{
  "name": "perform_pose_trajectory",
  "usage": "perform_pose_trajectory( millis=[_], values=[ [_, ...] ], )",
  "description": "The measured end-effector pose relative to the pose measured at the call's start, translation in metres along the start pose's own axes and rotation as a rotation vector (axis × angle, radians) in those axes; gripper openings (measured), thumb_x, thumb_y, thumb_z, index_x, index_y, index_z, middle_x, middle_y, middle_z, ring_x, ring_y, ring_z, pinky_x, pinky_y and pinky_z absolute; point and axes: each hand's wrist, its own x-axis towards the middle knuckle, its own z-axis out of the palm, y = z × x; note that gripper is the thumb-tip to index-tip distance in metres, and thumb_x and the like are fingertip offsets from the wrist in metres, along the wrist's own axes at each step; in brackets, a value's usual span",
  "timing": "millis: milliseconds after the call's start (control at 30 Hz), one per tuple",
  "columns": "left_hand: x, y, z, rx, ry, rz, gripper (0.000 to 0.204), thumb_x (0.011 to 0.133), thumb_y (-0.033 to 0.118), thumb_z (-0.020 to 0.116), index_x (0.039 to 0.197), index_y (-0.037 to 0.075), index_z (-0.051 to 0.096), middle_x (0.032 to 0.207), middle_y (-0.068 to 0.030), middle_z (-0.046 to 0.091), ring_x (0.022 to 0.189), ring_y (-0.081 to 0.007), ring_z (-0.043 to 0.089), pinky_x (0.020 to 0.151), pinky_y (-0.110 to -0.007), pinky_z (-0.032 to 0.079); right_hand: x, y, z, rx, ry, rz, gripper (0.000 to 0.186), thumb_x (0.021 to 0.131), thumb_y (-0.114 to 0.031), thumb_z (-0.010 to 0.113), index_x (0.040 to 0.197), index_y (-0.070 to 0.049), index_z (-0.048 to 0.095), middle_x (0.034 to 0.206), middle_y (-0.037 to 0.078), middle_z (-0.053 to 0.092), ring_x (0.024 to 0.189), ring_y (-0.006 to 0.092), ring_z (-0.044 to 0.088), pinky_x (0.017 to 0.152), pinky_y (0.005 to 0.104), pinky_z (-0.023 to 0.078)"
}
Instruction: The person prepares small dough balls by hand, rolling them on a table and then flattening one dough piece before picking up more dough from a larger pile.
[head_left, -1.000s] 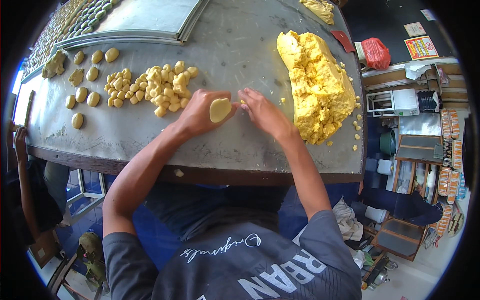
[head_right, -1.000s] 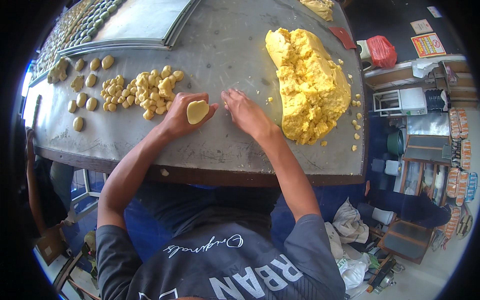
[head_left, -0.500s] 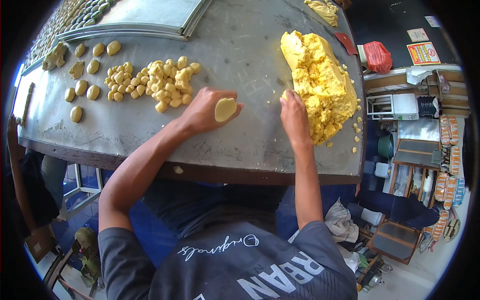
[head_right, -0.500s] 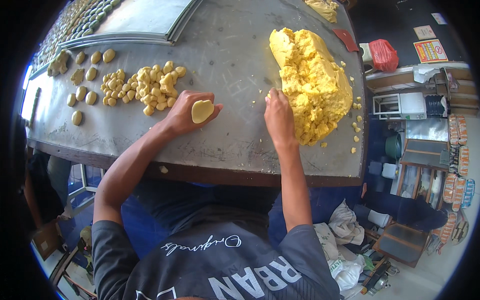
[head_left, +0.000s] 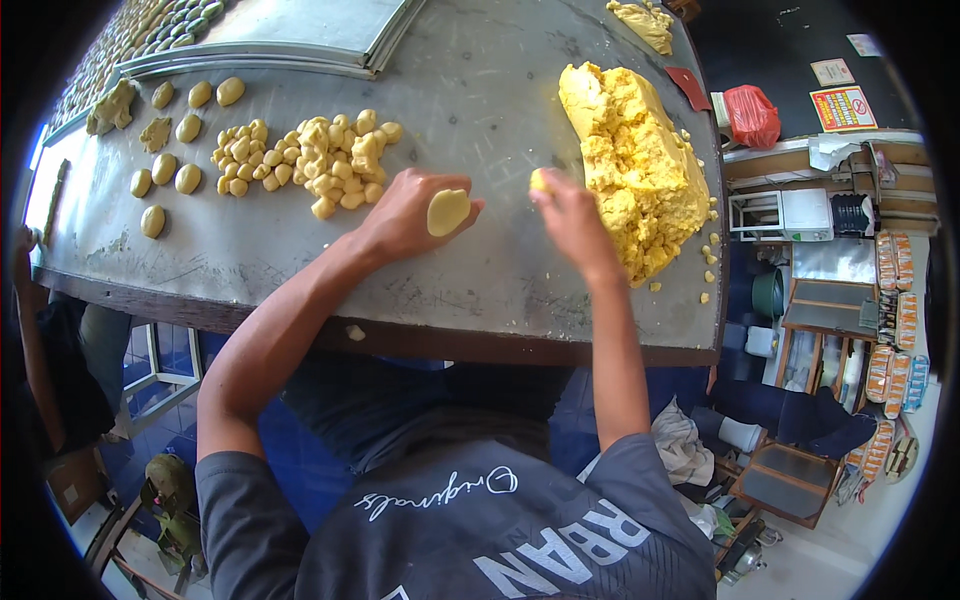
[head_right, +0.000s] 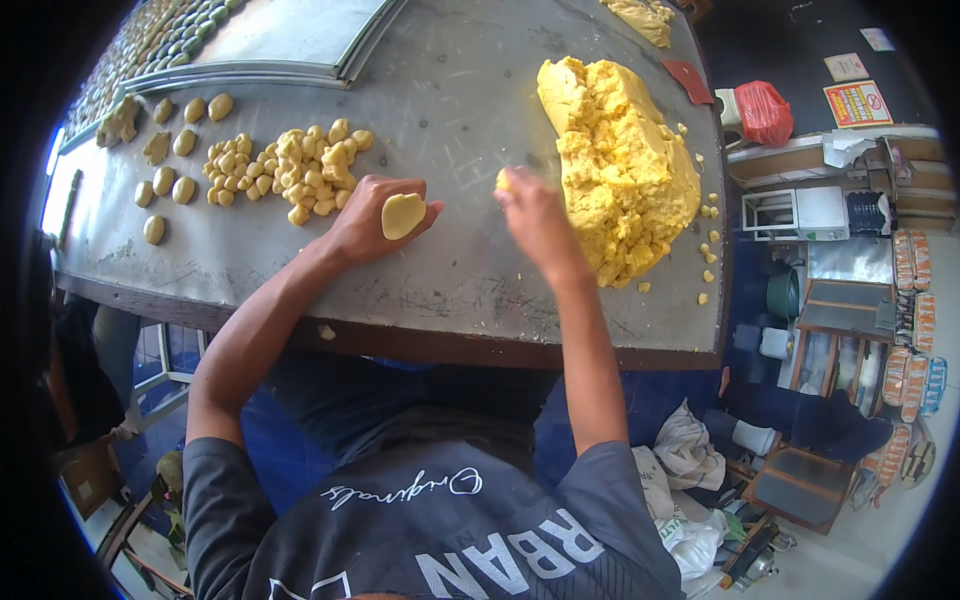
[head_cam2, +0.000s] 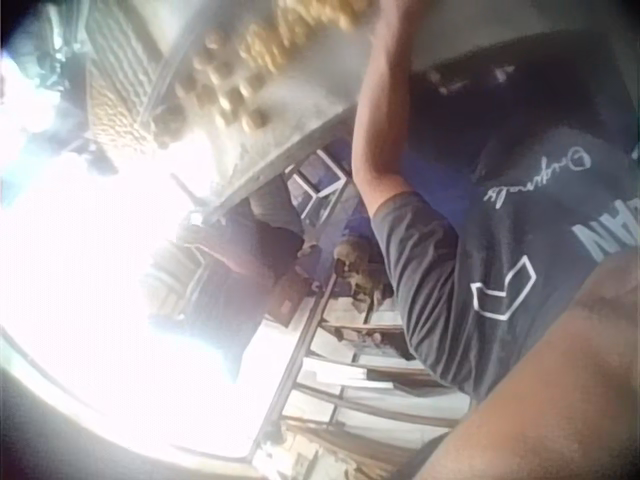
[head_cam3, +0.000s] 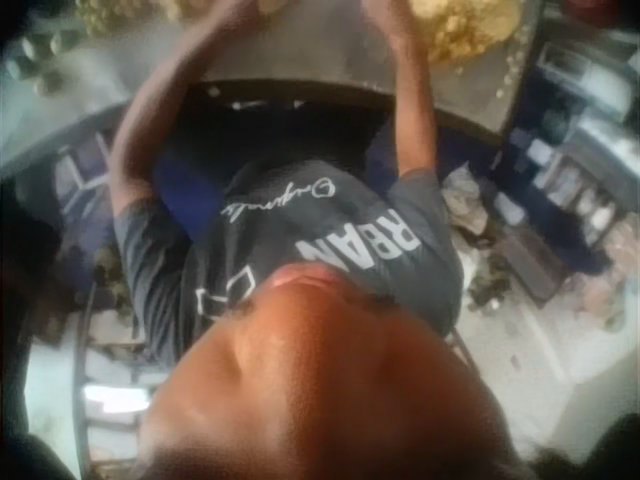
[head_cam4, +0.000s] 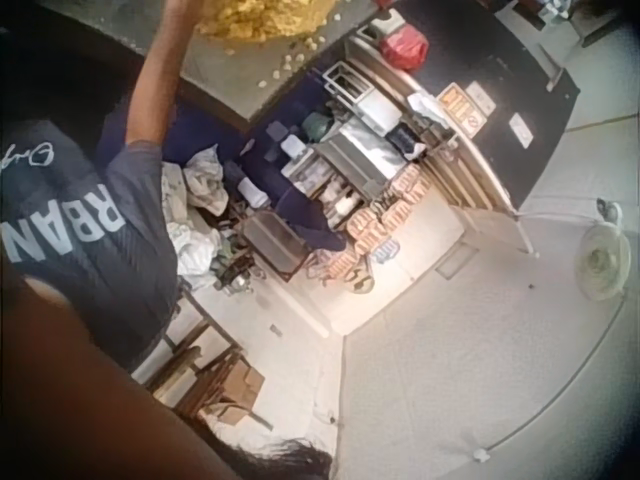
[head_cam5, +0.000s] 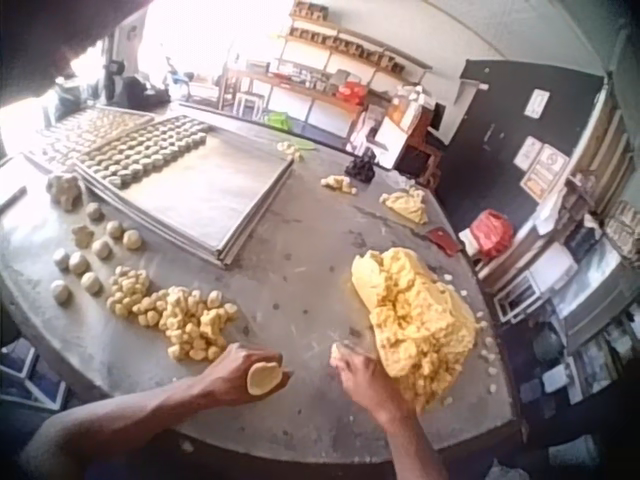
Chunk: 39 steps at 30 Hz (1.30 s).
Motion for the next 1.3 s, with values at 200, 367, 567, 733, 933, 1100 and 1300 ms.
perform_pose_trajectory(
  millis=[200, 367, 567, 733, 933, 1100, 1300],
  values=[
    [-0.001, -0.004, 0.000, -0.030, 0.063, 0.030, 0.033, 0.084, 0.020, 0.070, 0.064, 0.003, 0.050, 0.053, -0.0112, 0.049, 0.046, -0.0256, 0.042, 0.047, -0.034, 0.039, 0.002, 0.012, -0.001, 0.084, -0.066, 0.122, 0.037, 0.093, -0.019, 0.058, 0.122, 0.003, 0.057, 0.122, 0.024, 0.058, 0.107, 0.0327, 0.062, 0.094, 0.0373, 0.050],
    [0.002, -0.002, -0.001, -0.128, 0.054, -0.023, 0.034, 0.085, 0.021, 0.070, 0.063, 0.003, 0.050, 0.051, -0.0082, 0.047, 0.045, -0.0168, 0.041, 0.046, -0.032, 0.037, -0.006, 0.028, 0.022, -0.061, -0.015, -0.148, 0.034, 0.091, -0.015, 0.060, 0.118, 0.006, 0.058, 0.118, 0.025, 0.060, 0.107, 0.0335, 0.062, 0.090, 0.0370, 0.051],
    [0.006, 0.001, -0.005, -0.189, 0.083, -0.163, 0.039, 0.085, 0.027, 0.069, 0.062, 0.003, 0.049, 0.050, -0.0066, 0.044, 0.047, -0.0137, 0.040, 0.047, -0.032, 0.036, -0.001, 0.013, 0.016, 0.530, 0.174, 0.037, 0.033, 0.088, -0.014, 0.066, 0.113, 0.006, 0.057, 0.107, 0.019, 0.065, 0.100, 0.0222, 0.064, 0.087, 0.0340, 0.052],
    [0.003, -0.011, -0.005, -0.177, 0.133, -0.108, 0.022, 0.077, 0.020, 0.072, 0.073, 0.003, 0.058, 0.060, -0.0094, 0.056, 0.054, -0.0155, 0.053, 0.053, -0.031, 0.042, 0.006, -0.052, -0.005, 0.758, -0.076, -0.101, 0.032, 0.084, -0.014, 0.072, 0.105, 0.006, 0.058, 0.097, 0.012, 0.066, 0.091, 0.0146, 0.064, 0.083, 0.0296, 0.053],
    [0.004, -0.014, -0.004, -0.285, 0.057, -0.073, 0.023, 0.071, 0.010, 0.071, 0.091, 0.000, 0.064, 0.077, -0.0137, 0.067, 0.069, -0.0236, 0.066, 0.064, -0.033, 0.050, 0.021, -0.073, -0.005, 0.386, -0.235, -0.343, 0.034, 0.083, -0.017, 0.073, 0.105, 0.008, 0.063, 0.099, 0.014, 0.068, 0.085, 0.0158, 0.066, 0.075, 0.0281, 0.054],
    [-0.002, -0.015, -0.002, -0.198, 0.174, 0.076, 0.022, 0.070, 0.010, 0.072, 0.087, -0.001, 0.063, 0.074, -0.0169, 0.065, 0.069, -0.0277, 0.066, 0.062, -0.035, 0.049, 0.028, -0.093, -0.013, 0.181, -0.282, -0.362, 0.040, 0.083, -0.024, 0.072, 0.109, 0.005, 0.064, 0.108, 0.021, 0.066, 0.090, 0.0249, 0.068, 0.078, 0.0308, 0.053],
    [-0.002, -0.004, -0.009, -0.261, 0.179, -0.025, 0.021, 0.074, 0.010, 0.073, 0.087, -0.002, 0.063, 0.075, -0.0150, 0.066, 0.068, -0.0211, 0.064, 0.062, -0.033, 0.049, 0.030, -0.087, 0.003, 0.236, -0.099, -0.323, 0.048, 0.083, -0.030, 0.072, 0.115, 0.004, 0.061, 0.114, 0.022, 0.063, 0.104, 0.0261, 0.062, 0.090, 0.0320, 0.048]
  ],
)
